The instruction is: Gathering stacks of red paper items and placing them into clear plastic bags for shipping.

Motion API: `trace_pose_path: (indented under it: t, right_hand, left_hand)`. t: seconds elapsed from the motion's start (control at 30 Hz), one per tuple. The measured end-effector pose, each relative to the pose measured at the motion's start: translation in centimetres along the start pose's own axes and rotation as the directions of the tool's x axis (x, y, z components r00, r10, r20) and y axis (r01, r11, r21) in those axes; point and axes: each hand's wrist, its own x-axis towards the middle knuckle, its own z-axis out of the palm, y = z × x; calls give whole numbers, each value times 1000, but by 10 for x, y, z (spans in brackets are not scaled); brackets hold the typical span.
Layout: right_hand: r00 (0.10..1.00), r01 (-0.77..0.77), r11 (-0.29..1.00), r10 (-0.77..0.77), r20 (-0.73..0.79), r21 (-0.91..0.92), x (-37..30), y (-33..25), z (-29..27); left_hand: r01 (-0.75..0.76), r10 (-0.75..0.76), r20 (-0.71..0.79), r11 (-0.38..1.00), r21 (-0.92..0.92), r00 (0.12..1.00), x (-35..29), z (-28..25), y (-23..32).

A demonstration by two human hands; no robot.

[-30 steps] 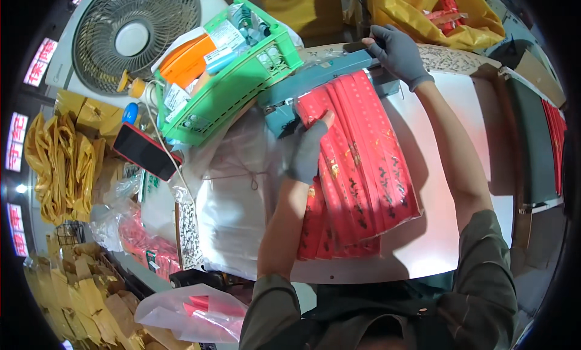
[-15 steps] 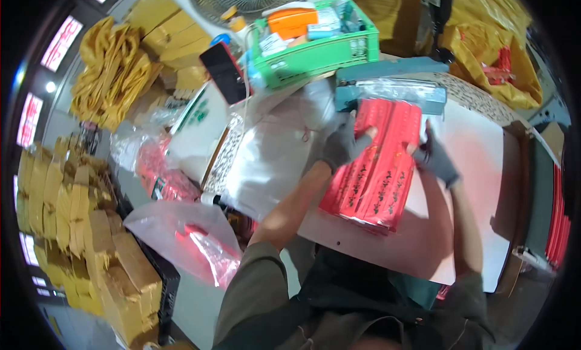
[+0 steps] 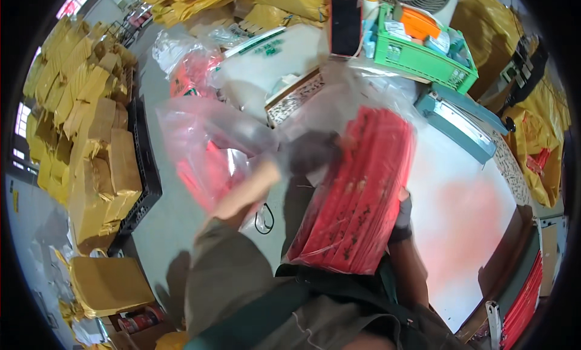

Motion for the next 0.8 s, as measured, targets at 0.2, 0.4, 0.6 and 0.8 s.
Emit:
trace_pose_path:
  t: [0.2,0.4,0.6,0.8]
  right_hand:
    - [892,-186,926,20,451,328,82,-15,135]
    - [991,92,968,-66,115,-233,147,-34,268]
    - [829,446,877,-331,451,-176,211,58,332]
    - [586,715,526,-92,805,-460,154,175,332]
  left_hand:
    - [545,197,-510,-221,809,837,-143,-195,-24]
    - [673,-133,-678,-83,735,723,-191,-209,-2]
    - [608,-266,-547,317,728,794,-241,-228,-27]
    - [191,-368,-660,926,-327,655,-281,-274,-101]
